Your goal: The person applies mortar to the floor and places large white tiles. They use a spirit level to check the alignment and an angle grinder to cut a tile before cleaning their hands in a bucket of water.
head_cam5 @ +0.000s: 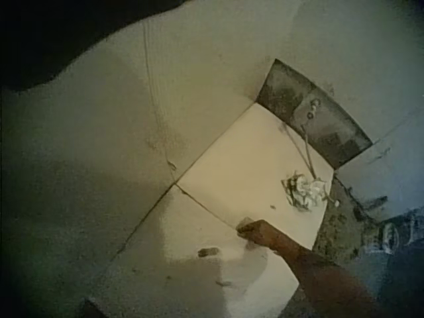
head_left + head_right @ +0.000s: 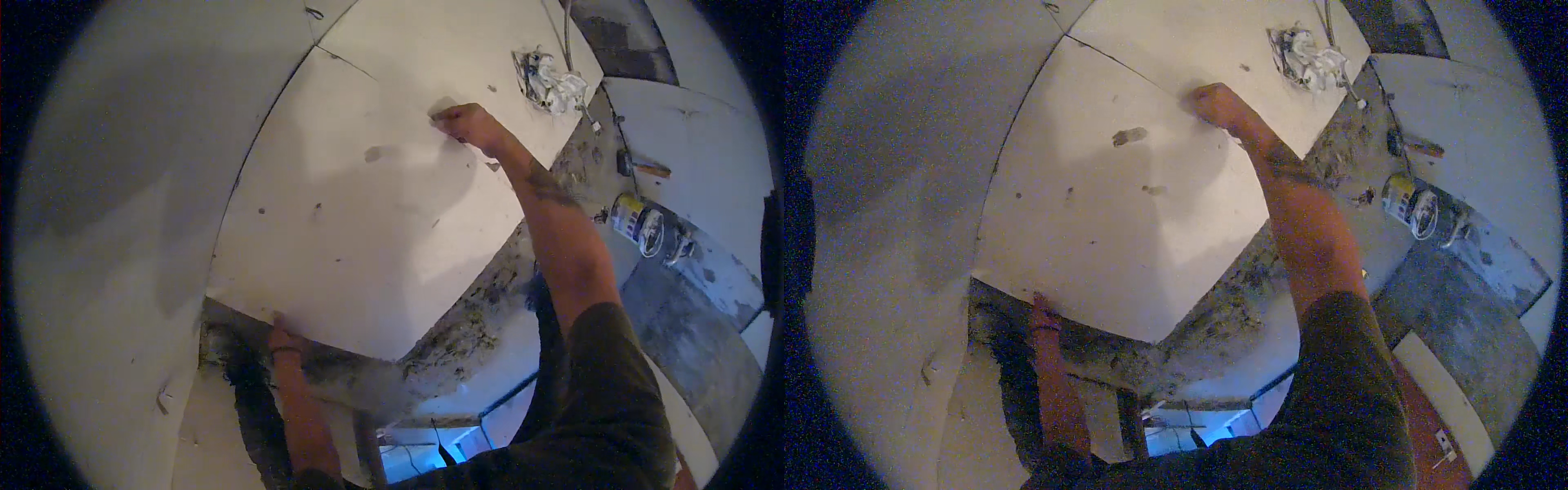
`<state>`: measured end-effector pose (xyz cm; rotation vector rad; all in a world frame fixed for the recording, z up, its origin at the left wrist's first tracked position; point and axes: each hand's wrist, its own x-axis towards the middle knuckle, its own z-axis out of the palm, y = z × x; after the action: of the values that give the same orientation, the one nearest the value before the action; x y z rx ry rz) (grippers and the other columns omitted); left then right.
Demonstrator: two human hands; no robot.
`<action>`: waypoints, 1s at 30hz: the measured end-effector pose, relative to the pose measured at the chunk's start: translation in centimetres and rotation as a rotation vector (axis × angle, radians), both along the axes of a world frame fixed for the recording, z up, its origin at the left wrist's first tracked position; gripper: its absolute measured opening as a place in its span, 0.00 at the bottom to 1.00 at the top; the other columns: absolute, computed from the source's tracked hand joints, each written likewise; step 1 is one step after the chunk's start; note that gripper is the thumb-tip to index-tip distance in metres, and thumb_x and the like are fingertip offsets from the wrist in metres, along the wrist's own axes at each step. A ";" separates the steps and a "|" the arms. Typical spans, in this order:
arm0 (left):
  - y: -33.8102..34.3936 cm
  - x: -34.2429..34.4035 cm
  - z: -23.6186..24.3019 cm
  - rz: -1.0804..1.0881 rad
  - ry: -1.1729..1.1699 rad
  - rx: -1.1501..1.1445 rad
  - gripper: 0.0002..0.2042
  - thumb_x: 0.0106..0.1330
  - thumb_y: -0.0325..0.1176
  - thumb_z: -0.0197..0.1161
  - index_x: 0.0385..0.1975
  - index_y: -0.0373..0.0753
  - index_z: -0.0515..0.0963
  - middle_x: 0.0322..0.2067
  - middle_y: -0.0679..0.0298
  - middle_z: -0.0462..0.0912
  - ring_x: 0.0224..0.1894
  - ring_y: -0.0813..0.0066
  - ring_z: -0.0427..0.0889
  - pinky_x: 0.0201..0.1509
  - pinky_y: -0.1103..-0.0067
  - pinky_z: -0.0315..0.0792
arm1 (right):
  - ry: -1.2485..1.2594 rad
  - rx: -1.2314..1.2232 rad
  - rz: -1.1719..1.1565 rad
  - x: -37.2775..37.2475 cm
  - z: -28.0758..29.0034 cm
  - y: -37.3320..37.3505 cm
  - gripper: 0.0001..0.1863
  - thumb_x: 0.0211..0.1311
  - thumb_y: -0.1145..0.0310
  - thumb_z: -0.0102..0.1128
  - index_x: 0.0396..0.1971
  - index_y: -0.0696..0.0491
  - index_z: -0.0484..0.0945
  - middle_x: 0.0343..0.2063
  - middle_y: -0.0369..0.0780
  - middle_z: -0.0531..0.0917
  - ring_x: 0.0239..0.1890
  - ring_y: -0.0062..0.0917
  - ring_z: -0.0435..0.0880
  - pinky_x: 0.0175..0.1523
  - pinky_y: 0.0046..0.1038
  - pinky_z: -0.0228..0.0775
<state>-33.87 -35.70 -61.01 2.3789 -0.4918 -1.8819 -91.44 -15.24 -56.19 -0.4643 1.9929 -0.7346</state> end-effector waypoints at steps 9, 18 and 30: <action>-0.9 3.9 -2.3 -0.046 0.005 0.088 0.21 0.65 0.47 0.54 0.47 0.35 0.73 0.44 0.62 0.78 0.44 0.67 0.76 0.52 0.69 0.70 | 0.061 -0.010 0.105 -0.5 1.8 -1.8 0.17 0.56 0.62 0.55 0.40 0.58 0.79 0.30 0.40 0.79 0.29 0.24 0.75 0.36 0.26 0.69; -2.5 8.5 -6.6 -0.102 0.056 0.091 0.19 0.63 0.43 0.58 0.48 0.38 0.73 0.45 0.64 0.78 0.45 0.67 0.75 0.54 0.68 0.69 | 0.299 -0.084 0.419 -1.2 0.4 -0.8 0.16 0.59 0.59 0.51 0.39 0.53 0.80 0.40 0.44 0.81 0.40 0.37 0.81 0.50 0.31 0.71; -2.6 7.5 -4.0 -0.063 -0.039 0.174 0.25 0.64 0.48 0.56 0.53 0.35 0.70 0.51 0.62 0.74 0.52 0.65 0.73 0.56 0.72 0.67 | 0.303 0.069 0.062 2.3 0.5 -2.8 0.23 0.56 0.48 0.50 0.34 0.55 0.80 0.35 0.49 0.81 0.39 0.45 0.79 0.47 0.40 0.70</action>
<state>-26.40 -38.33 -64.99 2.5413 -0.4278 -1.9842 -89.11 -18.03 -55.70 -0.6238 2.2659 -0.5812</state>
